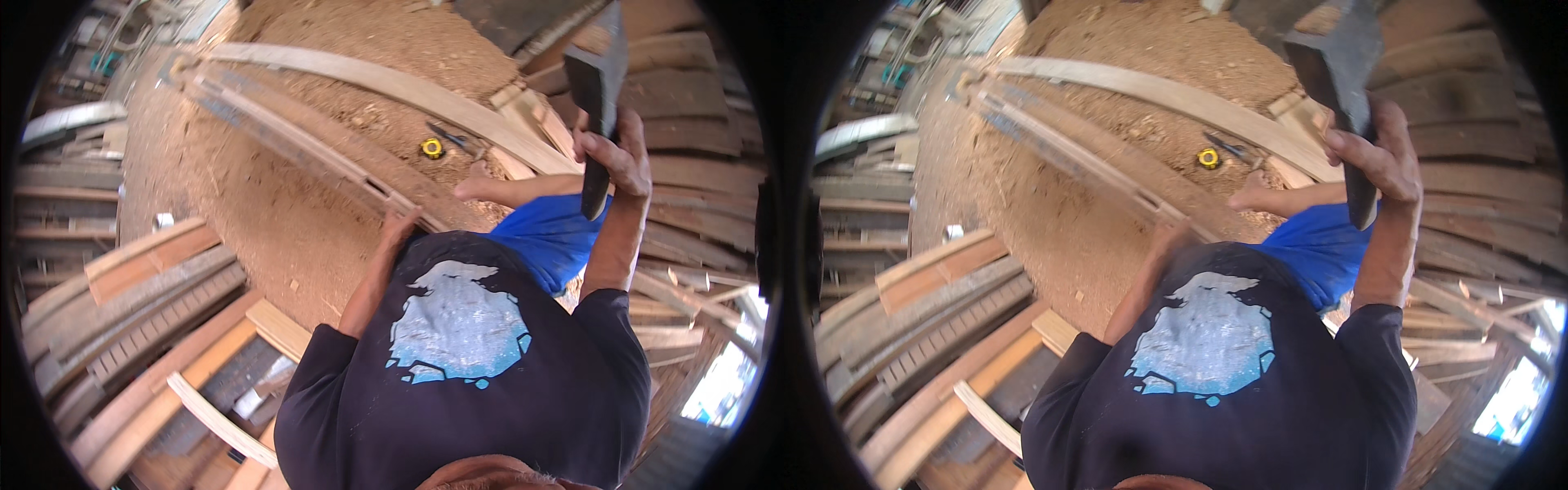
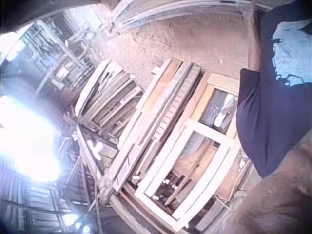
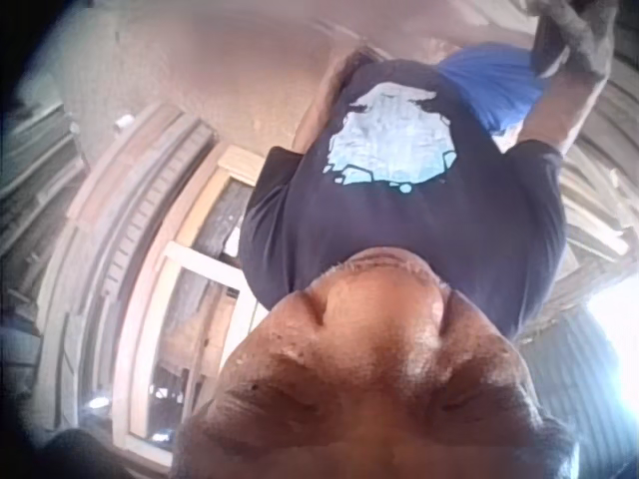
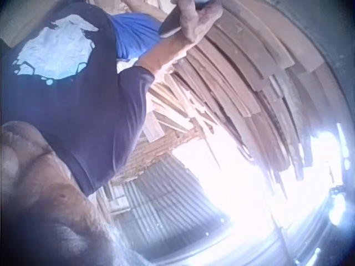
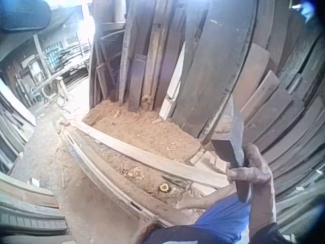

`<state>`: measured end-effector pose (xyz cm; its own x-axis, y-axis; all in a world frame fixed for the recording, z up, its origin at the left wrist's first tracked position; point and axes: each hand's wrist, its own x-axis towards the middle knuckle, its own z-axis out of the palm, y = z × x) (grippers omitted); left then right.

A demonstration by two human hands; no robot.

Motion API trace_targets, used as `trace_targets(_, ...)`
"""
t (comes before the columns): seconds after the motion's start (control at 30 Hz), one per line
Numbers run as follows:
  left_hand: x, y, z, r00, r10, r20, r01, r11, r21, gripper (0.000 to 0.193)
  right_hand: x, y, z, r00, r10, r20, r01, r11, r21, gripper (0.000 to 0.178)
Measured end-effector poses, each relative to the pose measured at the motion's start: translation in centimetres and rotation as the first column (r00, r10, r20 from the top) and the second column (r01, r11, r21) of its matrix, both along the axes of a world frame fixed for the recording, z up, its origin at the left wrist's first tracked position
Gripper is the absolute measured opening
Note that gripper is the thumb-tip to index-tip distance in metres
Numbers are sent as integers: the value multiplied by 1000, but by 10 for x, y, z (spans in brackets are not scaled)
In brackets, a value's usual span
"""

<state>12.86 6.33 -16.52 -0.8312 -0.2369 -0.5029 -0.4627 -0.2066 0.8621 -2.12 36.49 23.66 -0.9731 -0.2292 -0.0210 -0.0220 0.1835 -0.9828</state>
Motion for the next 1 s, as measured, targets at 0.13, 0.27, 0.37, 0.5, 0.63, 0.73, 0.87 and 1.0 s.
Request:
trace_targets(0.13,0,-9,23,982,-90,167,85,996,38,43,36,77,-1,950,-196,-241,234,962,139,46)
trace_targets(0.27,-1,-19,1,980,-55,191,15,978,207,38,50,153,-64,921,-383,-79,336,672,660,36)
trace_targets(0.37,-6,-14,15,965,-49,256,-7,977,213,40,74,196,-147,847,-532,-21,381,579,720,38)
trace_targets(0.5,-16,-25,16,940,-122,319,45,970,238,45,103,248,-272,741,-641,201,219,513,830,48)
trace_targets(0.63,-8,-23,25,935,-114,336,28,968,249,44,120,261,-345,716,-539,443,-153,498,854,46)
trace_targets(0.73,-21,-6,45,929,-115,352,22,966,256,42,178,298,-492,877,-316,363,-207,434,877,38)
trace_targets(0.87,-7,-6,40,909,-9,417,-64,985,159,41,159,269,-437,700,-415,581,-100,749,655,38)
trace_targets(1.0,-10,-17,36,900,-60,431,-27,981,192,42,166,271,-455,643,-517,565,99,788,608,39)
